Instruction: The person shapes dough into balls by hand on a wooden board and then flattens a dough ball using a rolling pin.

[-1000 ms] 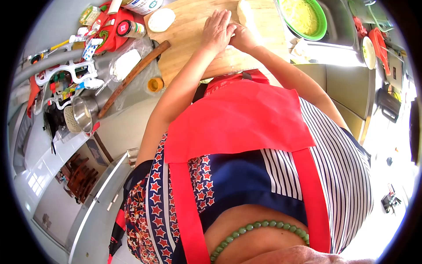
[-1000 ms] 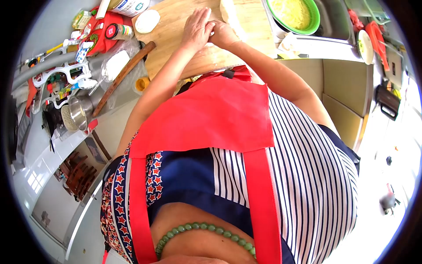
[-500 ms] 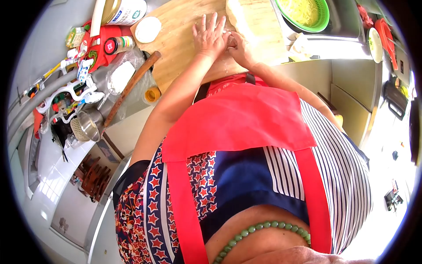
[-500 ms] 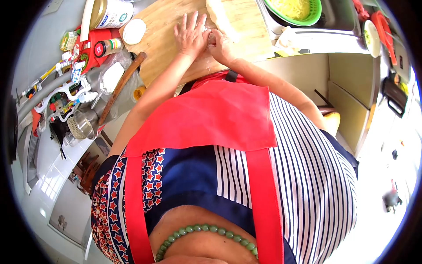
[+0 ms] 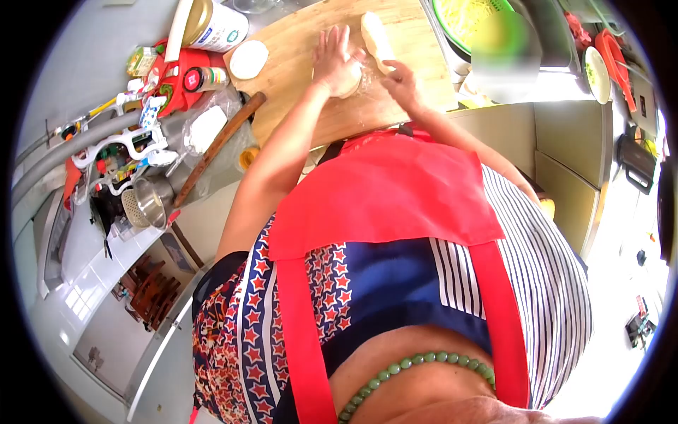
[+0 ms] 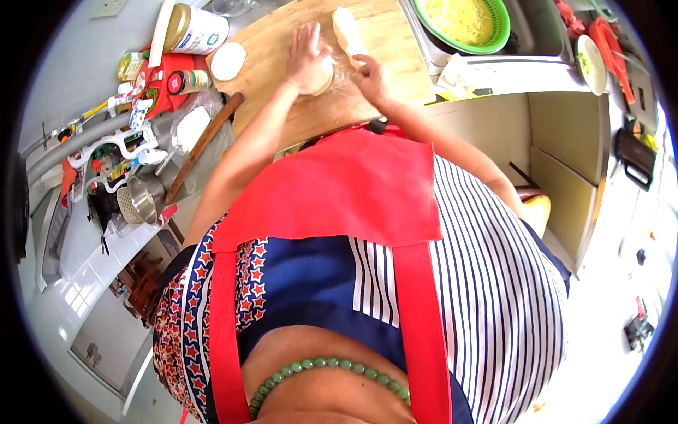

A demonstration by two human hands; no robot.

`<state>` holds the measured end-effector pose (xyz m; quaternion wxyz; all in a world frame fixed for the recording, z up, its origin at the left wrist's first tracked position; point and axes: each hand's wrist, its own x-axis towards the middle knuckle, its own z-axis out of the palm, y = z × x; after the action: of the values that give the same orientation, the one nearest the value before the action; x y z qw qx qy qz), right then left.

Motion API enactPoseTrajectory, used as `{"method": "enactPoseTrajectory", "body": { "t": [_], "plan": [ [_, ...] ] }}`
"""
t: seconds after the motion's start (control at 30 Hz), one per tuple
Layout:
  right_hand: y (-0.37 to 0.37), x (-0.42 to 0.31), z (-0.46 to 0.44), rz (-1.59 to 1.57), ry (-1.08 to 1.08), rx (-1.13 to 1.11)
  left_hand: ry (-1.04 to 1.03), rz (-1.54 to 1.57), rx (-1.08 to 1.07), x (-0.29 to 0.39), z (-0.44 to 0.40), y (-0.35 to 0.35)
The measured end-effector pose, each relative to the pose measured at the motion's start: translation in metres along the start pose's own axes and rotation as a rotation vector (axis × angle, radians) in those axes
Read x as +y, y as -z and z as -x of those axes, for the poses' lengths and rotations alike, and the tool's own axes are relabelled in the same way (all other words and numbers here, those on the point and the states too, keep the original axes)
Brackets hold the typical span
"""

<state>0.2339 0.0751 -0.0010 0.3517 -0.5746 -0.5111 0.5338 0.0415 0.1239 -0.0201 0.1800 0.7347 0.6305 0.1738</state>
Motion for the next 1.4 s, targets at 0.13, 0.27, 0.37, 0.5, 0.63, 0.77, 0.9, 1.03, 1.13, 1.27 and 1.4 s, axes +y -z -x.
{"method": "enactPoseTrajectory", "body": {
  "t": [0.13, 0.27, 0.37, 0.5, 0.63, 0.77, 0.9, 1.03, 1.13, 1.27, 1.4],
  "plan": [
    [0.008, -0.012, -0.009, 0.078, 0.196, 0.061, 0.259, 0.943, 0.148, -0.012, -0.003, 0.038],
    [-0.032, -0.027, -0.037, 0.553, 0.701, -0.079, 0.168, 0.617, 0.54, -0.001, 0.01, 0.052],
    [-0.075, -0.052, -0.044, 1.407, 0.749, -0.376, 0.074, 0.244, 0.234, 0.033, 0.014, 0.081],
    [-0.095, -0.002, -0.052, 1.163, 0.955, -0.314, -0.114, -0.098, 0.245, 0.001, 0.042, 0.009],
    [-0.096, 0.01, -0.043, 1.05, 0.945, -0.275, -0.102, -0.098, 0.147, 0.017, 0.053, 0.024],
    [-0.094, 0.019, -0.048, 1.048, 0.916, -0.27, -0.08, -0.082, 0.136, 0.018, 0.048, 0.024],
    [-0.092, 0.023, -0.053, 1.124, 0.889, -0.271, -0.082, -0.079, 0.199, 0.014, 0.042, 0.017],
    [-0.086, 0.001, -0.053, 1.319, 0.817, -0.394, -0.081, 0.266, 0.141, -0.009, 0.03, 0.015],
    [-0.077, -0.036, -0.065, 0.782, 0.506, -0.548, 0.154, 0.522, 0.496, -0.017, 0.044, 0.044],
    [-0.056, -0.023, -0.08, 0.736, 0.451, -0.309, 0.341, 0.232, 0.257, -0.049, 0.066, 0.025],
    [-0.059, -0.023, -0.038, 0.696, 0.368, -0.209, 0.289, 0.221, 0.239, -0.02, 0.078, 0.029]
  ]
}}
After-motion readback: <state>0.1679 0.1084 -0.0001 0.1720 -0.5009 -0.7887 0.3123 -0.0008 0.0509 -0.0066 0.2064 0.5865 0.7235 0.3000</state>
